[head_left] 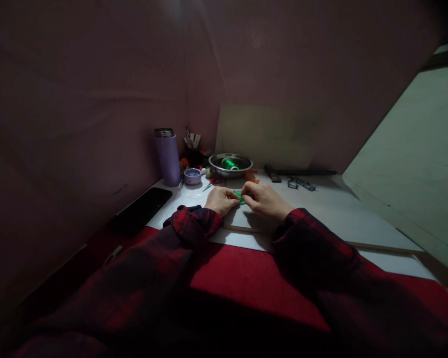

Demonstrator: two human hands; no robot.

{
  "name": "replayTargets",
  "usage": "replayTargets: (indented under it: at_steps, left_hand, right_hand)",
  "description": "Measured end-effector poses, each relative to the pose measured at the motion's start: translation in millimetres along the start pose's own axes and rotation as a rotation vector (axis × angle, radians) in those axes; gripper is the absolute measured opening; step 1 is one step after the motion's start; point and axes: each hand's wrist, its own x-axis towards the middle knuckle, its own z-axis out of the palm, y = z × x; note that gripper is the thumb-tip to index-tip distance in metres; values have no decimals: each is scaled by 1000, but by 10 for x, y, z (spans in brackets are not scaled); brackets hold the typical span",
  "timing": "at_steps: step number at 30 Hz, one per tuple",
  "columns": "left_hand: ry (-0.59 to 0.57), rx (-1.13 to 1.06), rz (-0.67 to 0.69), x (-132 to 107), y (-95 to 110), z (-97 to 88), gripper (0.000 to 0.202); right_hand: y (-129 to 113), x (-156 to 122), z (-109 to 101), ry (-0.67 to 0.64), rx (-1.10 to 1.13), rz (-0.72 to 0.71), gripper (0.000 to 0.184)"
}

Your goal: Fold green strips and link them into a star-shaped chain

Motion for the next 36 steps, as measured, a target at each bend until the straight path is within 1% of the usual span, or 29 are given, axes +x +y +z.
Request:
replayTargets:
  at_steps: [3,7,13,16,19,22,24,26,30,31,34,36]
  left_hand:
    - [0,3,1,2,-1,3,16]
    - [16,-4,-6,2,-3,8,16]
    - [3,-75,-18,17,-38,32,16]
    - [-10,-109,-47,24,-57,35,15]
    - [32,-116,-96,30,-58,16,15]
    - [93,-122,-144,38,-37,-22,25]
    - [105,-146,-172,43,-18,-42,32]
    - [108,-182,-187,45,-4,-49,33]
    - [100,-235,-162,41,0,-28,21]
    - [90,-250,-153,39,-2,-21,18]
    - [44,-307,-148,35,-3,-5,10]
    - [21,-336,-162,33,3,-3,8]
  right_hand:
    - [-3,45,-1,33,5,74,13]
    - [17,106,23,72,-63,169,16]
    - [45,159,125,88,-145,173,18]
    - [35,172,161,90,-148,151,17]
    - [-4,179,183,89,-139,107,17]
    - [-60,160,207,54,-147,25,18]
    - [-89,115,222,24,-190,-33,19]
    - [-98,41,229,-3,-268,-70,21]
    - [-67,-143,206,-40,-407,-87,25]
    - [-55,-183,197,-52,-426,-112,26]
    - [-10,-263,185,-87,-456,-169,26]
    - [30,-286,200,-86,-454,-189,25]
